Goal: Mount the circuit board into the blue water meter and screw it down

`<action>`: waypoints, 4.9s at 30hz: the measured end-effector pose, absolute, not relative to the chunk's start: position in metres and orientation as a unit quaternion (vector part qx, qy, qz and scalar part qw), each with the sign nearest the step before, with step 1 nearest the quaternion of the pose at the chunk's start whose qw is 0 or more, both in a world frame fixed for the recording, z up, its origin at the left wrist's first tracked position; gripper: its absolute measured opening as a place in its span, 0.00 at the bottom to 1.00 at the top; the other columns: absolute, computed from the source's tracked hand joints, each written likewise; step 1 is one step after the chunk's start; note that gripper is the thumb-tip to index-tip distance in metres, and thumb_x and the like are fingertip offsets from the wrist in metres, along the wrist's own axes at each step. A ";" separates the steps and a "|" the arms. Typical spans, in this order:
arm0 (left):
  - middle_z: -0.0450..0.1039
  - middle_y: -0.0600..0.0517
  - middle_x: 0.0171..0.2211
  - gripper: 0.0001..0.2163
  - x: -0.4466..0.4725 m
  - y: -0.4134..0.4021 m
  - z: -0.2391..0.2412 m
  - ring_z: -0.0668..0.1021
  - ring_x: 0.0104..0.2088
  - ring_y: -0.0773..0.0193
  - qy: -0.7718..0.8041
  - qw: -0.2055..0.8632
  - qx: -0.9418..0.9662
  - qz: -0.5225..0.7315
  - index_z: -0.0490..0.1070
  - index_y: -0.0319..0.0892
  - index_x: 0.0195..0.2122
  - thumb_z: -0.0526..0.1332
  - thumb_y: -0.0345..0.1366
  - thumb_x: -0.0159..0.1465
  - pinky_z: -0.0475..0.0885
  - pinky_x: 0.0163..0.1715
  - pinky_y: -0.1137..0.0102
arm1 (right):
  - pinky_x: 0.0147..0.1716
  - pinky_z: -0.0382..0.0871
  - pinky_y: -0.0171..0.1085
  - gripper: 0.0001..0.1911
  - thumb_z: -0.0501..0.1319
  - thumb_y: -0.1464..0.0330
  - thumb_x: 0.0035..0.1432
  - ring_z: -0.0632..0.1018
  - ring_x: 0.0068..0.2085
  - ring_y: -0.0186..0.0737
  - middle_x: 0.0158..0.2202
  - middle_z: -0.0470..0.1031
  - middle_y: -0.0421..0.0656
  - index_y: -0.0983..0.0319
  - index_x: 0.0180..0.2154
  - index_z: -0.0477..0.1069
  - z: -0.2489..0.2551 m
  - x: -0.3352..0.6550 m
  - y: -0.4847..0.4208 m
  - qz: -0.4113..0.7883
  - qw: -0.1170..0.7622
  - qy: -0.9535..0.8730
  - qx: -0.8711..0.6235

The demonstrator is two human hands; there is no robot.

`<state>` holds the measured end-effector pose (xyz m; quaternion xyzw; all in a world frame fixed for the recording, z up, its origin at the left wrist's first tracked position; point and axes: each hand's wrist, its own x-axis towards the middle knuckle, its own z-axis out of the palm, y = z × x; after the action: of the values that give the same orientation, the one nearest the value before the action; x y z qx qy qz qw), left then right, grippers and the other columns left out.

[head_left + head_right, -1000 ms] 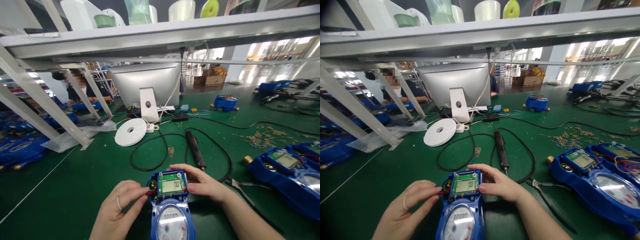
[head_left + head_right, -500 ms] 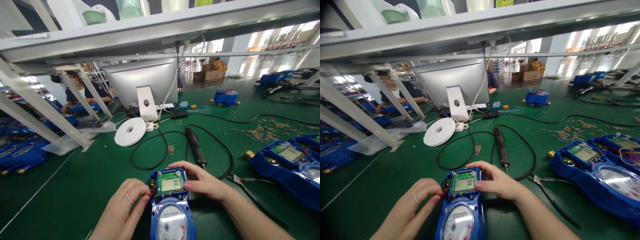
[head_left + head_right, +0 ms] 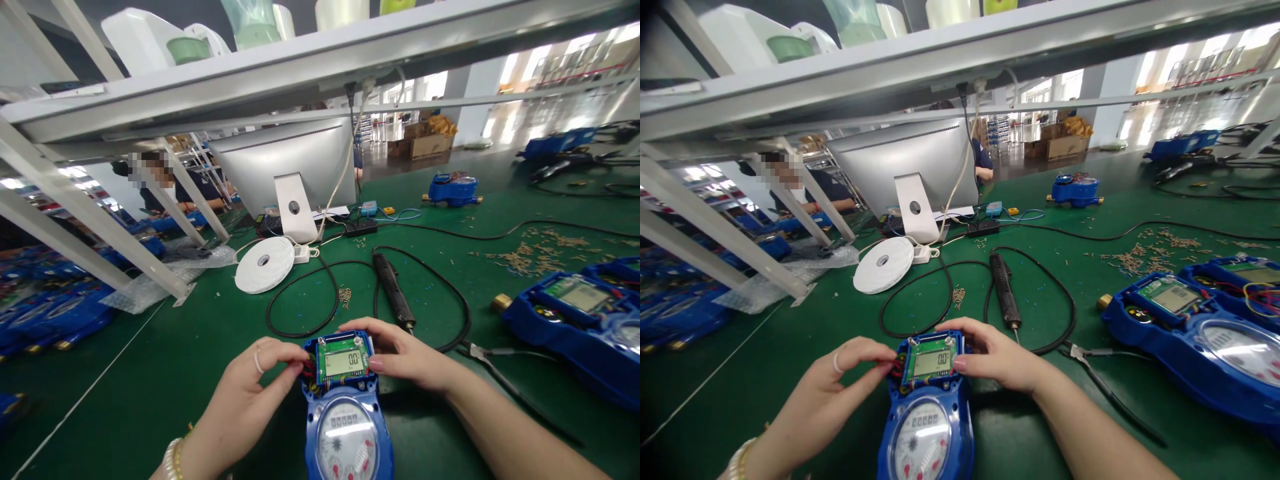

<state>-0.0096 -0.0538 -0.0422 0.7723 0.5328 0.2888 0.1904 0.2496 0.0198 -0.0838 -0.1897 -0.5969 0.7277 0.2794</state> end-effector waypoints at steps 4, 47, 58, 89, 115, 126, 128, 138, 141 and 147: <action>0.76 0.53 0.34 0.06 -0.010 -0.052 -0.034 0.78 0.36 0.64 0.538 0.220 0.773 0.253 0.74 0.48 0.40 0.58 0.35 0.64 0.74 0.37 0.70 | 0.54 0.63 0.44 0.27 0.65 0.64 0.55 0.70 0.53 0.46 0.53 0.68 0.48 0.62 0.55 0.62 -0.086 0.250 0.020 0.731 0.281 -0.595 -0.179; 0.75 0.53 0.30 0.06 0.002 -0.039 0.003 0.74 0.33 0.63 0.466 0.158 0.870 0.025 0.76 0.45 0.33 0.59 0.34 0.64 0.68 0.35 0.69 | 0.53 0.62 0.42 0.27 0.64 0.64 0.57 0.70 0.53 0.44 0.53 0.67 0.47 0.62 0.56 0.61 -0.085 0.248 0.017 0.715 0.289 -0.612 -0.173; 0.74 0.55 0.32 0.05 0.006 -0.023 0.015 0.75 0.32 0.65 0.469 0.216 0.855 -0.042 0.74 0.47 0.35 0.58 0.35 0.64 0.67 0.34 0.71 | 0.53 0.64 0.42 0.27 0.65 0.63 0.55 0.71 0.52 0.44 0.52 0.68 0.47 0.62 0.55 0.62 -0.088 0.249 0.020 0.715 0.292 -0.611 -0.175; 0.75 0.54 0.35 0.06 -0.014 -0.035 0.002 0.73 0.36 0.63 0.376 0.155 0.913 0.043 0.70 0.47 0.42 0.56 0.31 0.66 0.66 0.39 0.65 | 0.51 0.64 0.42 0.28 0.65 0.62 0.54 0.72 0.49 0.43 0.49 0.70 0.47 0.63 0.54 0.62 -0.084 0.250 0.018 0.711 0.286 -0.613 -0.190; 0.72 0.53 0.36 0.08 -0.004 -0.017 0.007 0.72 0.35 0.64 0.313 0.140 0.936 -0.075 0.73 0.48 0.37 0.54 0.37 0.67 0.66 0.35 0.70 | 0.52 0.63 0.41 0.26 0.64 0.63 0.56 0.70 0.51 0.43 0.51 0.68 0.46 0.62 0.54 0.62 -0.085 0.249 0.018 0.703 0.292 -0.622 -0.182; 0.75 0.51 0.37 0.07 -0.013 -0.027 -0.004 0.74 0.36 0.63 0.321 0.126 0.938 0.023 0.72 0.46 0.42 0.55 0.35 0.66 0.68 0.37 0.68 | 0.51 0.64 0.40 0.26 0.65 0.63 0.54 0.72 0.49 0.42 0.49 0.70 0.45 0.63 0.53 0.62 -0.084 0.251 0.017 0.710 0.292 -0.613 -0.189; 0.74 0.52 0.36 0.06 -0.015 -0.026 -0.006 0.74 0.36 0.64 0.323 0.142 0.935 0.031 0.72 0.46 0.41 0.56 0.35 0.66 0.68 0.37 0.69 | 0.50 0.64 0.40 0.27 0.65 0.63 0.54 0.72 0.49 0.42 0.49 0.70 0.45 0.63 0.53 0.62 -0.084 0.251 0.017 0.712 0.292 -0.610 -0.189; 0.72 0.52 0.39 0.08 -0.006 -0.019 0.004 0.72 0.37 0.63 0.319 0.145 0.935 -0.061 0.73 0.48 0.40 0.54 0.38 0.67 0.66 0.36 0.69 | 0.51 0.63 0.42 0.27 0.64 0.63 0.55 0.70 0.51 0.44 0.51 0.68 0.46 0.62 0.54 0.62 -0.085 0.250 0.019 0.710 0.287 -0.616 -0.184; 0.71 0.53 0.39 0.08 -0.004 -0.017 0.006 0.72 0.37 0.63 0.312 0.143 0.936 -0.079 0.73 0.48 0.40 0.55 0.38 0.66 0.66 0.37 0.69 | 0.52 0.62 0.43 0.26 0.64 0.62 0.55 0.69 0.52 0.45 0.51 0.68 0.47 0.62 0.54 0.62 -0.086 0.250 0.019 0.706 0.286 -0.621 -0.184; 0.70 0.52 0.39 0.06 -0.002 -0.018 0.011 0.72 0.37 0.62 0.329 0.138 0.932 -0.071 0.74 0.47 0.37 0.57 0.38 0.65 0.66 0.37 0.69 | 0.52 0.63 0.44 0.27 0.64 0.60 0.55 0.70 0.51 0.45 0.51 0.68 0.46 0.62 0.54 0.62 -0.084 0.248 0.018 0.704 0.284 -0.624 -0.187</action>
<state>-0.0024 -0.0178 0.0106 0.9315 0.3290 -0.0706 0.1382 0.2478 0.0181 -0.0836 -0.1867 -0.6239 0.7037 0.2841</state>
